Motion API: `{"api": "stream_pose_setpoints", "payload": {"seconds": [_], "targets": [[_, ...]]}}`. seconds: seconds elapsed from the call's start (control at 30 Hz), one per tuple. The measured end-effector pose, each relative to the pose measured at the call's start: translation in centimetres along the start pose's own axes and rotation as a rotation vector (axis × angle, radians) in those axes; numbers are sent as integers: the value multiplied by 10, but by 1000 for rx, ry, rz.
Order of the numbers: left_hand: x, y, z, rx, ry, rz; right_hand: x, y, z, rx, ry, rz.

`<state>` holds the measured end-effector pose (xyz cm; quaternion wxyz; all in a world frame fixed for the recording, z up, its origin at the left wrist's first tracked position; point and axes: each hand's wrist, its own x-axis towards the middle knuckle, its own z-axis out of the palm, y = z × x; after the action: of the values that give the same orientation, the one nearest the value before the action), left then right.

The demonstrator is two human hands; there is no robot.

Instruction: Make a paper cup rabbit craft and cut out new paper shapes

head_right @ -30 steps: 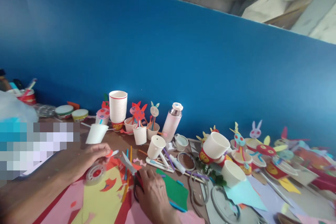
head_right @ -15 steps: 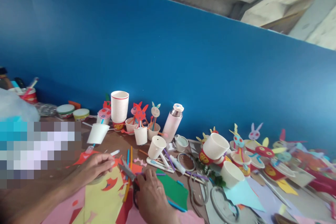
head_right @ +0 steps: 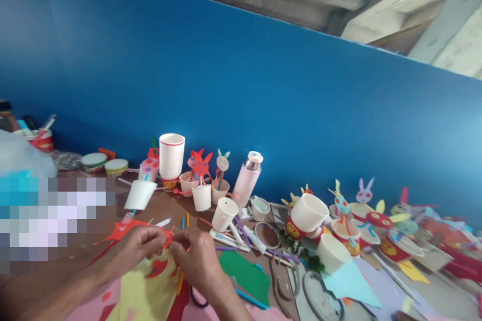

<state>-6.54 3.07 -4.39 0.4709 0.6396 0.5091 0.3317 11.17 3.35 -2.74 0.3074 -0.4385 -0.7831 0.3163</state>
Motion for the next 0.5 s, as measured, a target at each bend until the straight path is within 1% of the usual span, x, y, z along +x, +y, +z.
{"api": "stream_pose_setpoints", "payload": {"seconds": [0.13,0.27,0.33,0.4,0.43,0.5], "targets": [[2,0,4,42,-17,-3,0,9,8,79,33,55],[0,6,-2,142,-21,11,0,17,1,127,61,90],[-4,9,-4,283,-8,58,0,16,-6,145,68,116],[-9,8,-3,510,4,113,-1,9,-17,167,78,141],[-11,5,-1,614,13,125,-1,4,-23,191,79,149],[-14,-4,4,697,-1,187,-2,-9,-36,192,109,132]]}}
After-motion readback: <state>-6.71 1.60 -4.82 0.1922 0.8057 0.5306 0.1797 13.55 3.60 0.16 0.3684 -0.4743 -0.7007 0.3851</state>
